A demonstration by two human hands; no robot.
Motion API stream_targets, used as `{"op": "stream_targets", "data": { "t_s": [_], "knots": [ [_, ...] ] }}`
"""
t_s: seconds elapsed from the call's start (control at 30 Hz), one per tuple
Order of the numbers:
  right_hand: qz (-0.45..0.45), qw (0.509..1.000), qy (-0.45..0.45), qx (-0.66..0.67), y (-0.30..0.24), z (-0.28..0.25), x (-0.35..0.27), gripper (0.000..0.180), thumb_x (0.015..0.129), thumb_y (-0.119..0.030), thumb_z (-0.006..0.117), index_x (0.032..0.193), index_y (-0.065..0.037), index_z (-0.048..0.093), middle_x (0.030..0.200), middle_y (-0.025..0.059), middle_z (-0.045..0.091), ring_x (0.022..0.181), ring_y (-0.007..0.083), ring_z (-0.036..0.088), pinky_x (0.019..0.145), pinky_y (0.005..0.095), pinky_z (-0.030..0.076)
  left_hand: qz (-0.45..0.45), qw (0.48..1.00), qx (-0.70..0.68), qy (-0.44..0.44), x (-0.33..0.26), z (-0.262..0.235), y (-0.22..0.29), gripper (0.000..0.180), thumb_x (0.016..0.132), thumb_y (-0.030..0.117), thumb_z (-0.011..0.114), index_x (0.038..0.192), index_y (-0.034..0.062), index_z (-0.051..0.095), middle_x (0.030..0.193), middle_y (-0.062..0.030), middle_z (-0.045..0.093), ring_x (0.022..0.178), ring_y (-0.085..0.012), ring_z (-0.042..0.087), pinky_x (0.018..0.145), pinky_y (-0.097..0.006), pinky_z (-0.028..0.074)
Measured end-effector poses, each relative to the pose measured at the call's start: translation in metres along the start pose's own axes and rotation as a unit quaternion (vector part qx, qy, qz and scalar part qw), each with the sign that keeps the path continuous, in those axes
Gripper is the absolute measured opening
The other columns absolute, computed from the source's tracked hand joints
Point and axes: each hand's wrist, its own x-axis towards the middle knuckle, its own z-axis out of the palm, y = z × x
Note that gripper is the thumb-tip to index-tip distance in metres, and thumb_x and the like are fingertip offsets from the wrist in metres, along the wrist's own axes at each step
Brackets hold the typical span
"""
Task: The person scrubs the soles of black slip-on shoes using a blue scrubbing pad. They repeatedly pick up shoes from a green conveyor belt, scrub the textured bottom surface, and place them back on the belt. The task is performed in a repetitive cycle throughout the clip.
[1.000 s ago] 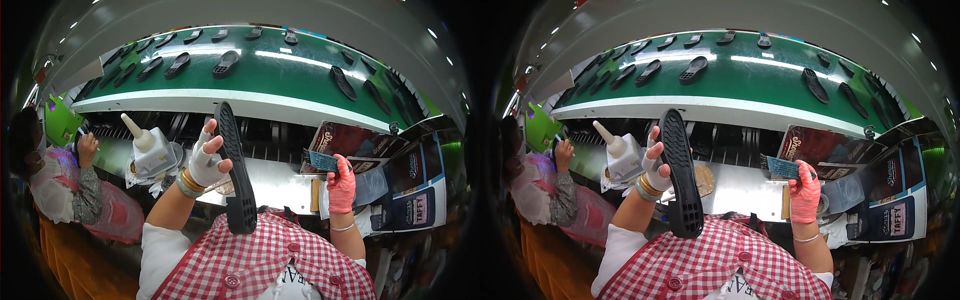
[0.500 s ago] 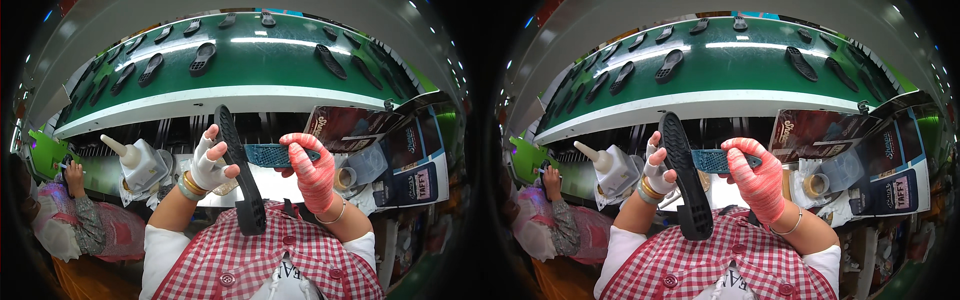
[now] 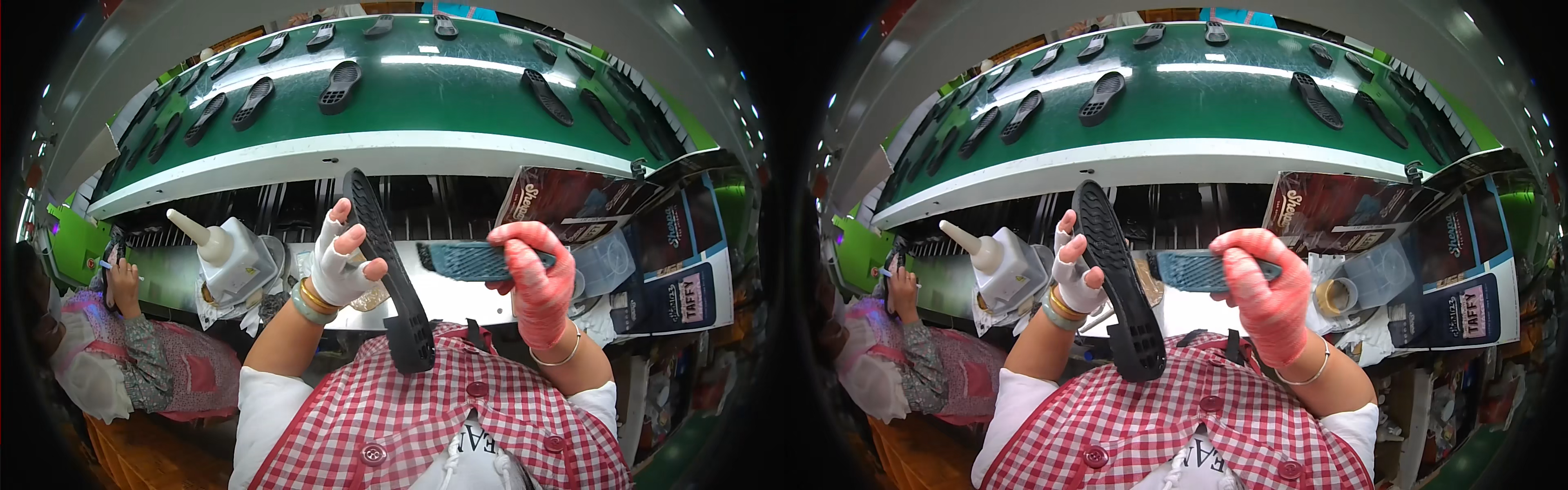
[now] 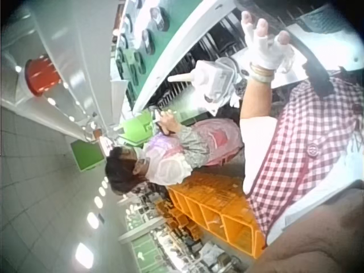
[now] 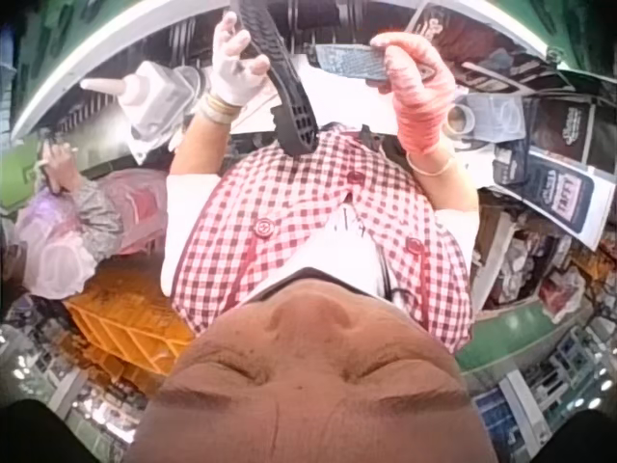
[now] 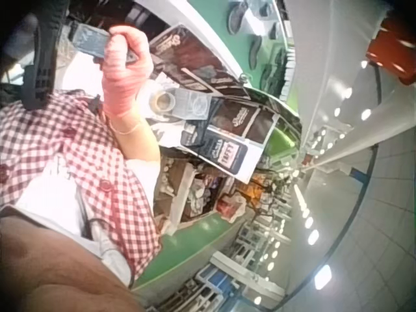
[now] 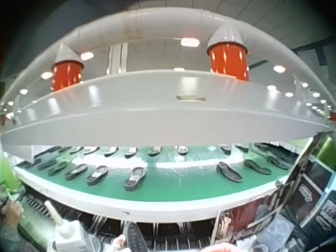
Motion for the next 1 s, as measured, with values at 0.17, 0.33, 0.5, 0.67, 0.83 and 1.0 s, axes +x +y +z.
{"op": "stream_targets", "data": {
  "t_s": [0.17,0.33,0.5,0.67,0.83,1.0],
  "knots": [
    [-0.161,0.974,0.138,0.083,0.009,-0.028,-0.006,0.018,0.089,-0.013,0.052,0.097,0.000,0.060,0.075,0.0063,0.060,0.053,0.0118,0.055,0.049,0.0218,0.043,-0.244,0.945,-0.165,-0.146,0.009,0.001,0.012,0.071,0.067,-0.007,0.064,0.131,0.0062,0.038,0.127,-0.0156,0.042,0.115,-0.0332,0.050,0.090,-0.039,0.047],
    [-0.178,0.925,0.332,0.055,0.017,-0.073,-0.026,0.019,0.088,-0.021,0.055,0.098,-0.005,0.059,0.089,0.0015,0.058,0.063,0.0098,0.054,0.052,0.0201,0.042,-0.511,0.563,-0.649,-0.024,0.054,0.041,0.018,0.075,0.080,0.020,0.066,0.141,0.0072,0.025,0.125,-0.0082,0.043,0.110,-0.0233,0.050,0.096,-0.043,0.042],
    [-0.163,0.914,0.370,0.037,0.026,-0.077,-0.033,0.023,0.089,-0.026,0.054,0.101,-0.007,0.059,0.096,0.0008,0.056,0.073,0.0101,0.054,0.056,0.0201,0.043,-0.550,0.323,-0.763,0.100,0.107,0.153,-0.069,0.038,0.094,0.034,0.043,0.123,0.0095,0.042,0.115,-0.0107,0.052,0.107,-0.0252,0.052,0.094,-0.049,0.041],
    [-0.132,0.923,0.361,0.000,0.050,-0.094,-0.038,0.027,0.090,-0.029,0.052,0.105,-0.008,0.059,0.099,-0.0007,0.055,0.081,0.0098,0.053,0.062,0.0199,0.043,-0.590,0.392,-0.702,-0.069,0.083,0.128,0.019,0.027,0.092,0.018,0.052,0.116,0.0066,0.052,0.106,-0.0078,0.059,0.088,-0.0165,0.060,0.075,-0.032,0.050],
    [-0.113,0.944,0.310,-0.018,0.076,-0.103,-0.031,0.028,0.091,-0.029,0.049,0.109,-0.009,0.058,0.101,-0.0011,0.057,0.083,0.0084,0.053,0.066,0.0201,0.041,-0.376,0.578,-0.720,0.073,0.131,0.006,0.055,0.017,0.086,-0.001,0.056,0.103,-0.0003,0.059,0.098,-0.0113,0.063,0.081,-0.0129,0.060,0.071,-0.027,0.049],
    [-0.075,0.962,0.264,-0.001,0.086,-0.078,-0.021,0.032,0.091,-0.030,0.051,0.113,-0.008,0.056,0.105,0.0008,0.056,0.085,0.0100,0.052,0.069,0.0197,0.041,-0.119,0.865,-0.477,-0.102,0.181,-0.097,0.059,0.017,0.084,0.001,0.053,0.099,-0.0004,0.060,0.096,-0.0140,0.062,0.083,-0.0182,0.061,0.070,-0.027,0.051]
  ]
}}
